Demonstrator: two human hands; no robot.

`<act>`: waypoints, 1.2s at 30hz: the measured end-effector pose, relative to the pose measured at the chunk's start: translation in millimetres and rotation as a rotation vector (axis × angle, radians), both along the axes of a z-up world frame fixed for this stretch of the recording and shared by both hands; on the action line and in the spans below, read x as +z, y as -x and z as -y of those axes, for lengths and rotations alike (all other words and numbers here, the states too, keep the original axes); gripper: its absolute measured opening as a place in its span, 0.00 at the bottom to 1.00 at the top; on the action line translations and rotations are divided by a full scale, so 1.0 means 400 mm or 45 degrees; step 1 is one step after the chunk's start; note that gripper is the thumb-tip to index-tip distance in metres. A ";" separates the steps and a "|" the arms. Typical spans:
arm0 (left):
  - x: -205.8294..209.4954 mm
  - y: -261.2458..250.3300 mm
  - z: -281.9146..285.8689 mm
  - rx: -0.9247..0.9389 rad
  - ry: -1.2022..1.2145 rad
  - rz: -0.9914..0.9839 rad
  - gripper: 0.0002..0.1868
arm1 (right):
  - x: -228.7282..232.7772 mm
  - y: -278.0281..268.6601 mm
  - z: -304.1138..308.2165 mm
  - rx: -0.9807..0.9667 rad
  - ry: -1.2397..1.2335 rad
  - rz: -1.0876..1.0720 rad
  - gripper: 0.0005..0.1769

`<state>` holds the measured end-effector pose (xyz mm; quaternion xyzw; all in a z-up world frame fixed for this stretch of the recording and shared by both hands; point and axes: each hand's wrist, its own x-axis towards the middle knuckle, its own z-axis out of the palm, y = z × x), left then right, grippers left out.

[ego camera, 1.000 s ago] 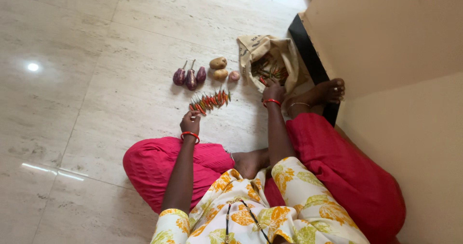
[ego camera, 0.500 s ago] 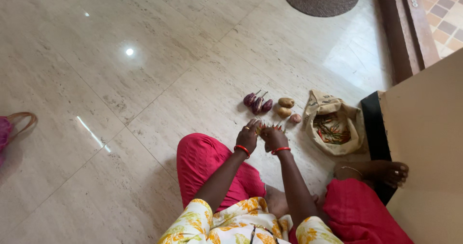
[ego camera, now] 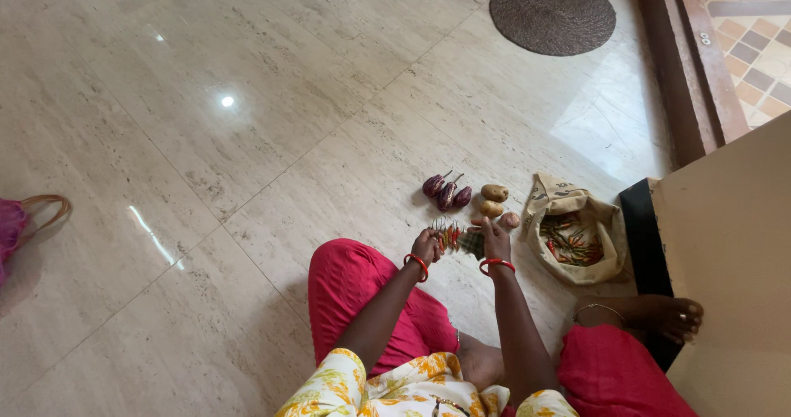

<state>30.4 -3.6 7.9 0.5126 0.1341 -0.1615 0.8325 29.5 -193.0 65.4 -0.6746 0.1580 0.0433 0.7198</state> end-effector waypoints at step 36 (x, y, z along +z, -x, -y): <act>0.052 0.042 -0.039 -0.002 0.473 -0.178 0.11 | -0.001 0.075 -0.145 0.293 0.824 0.716 0.26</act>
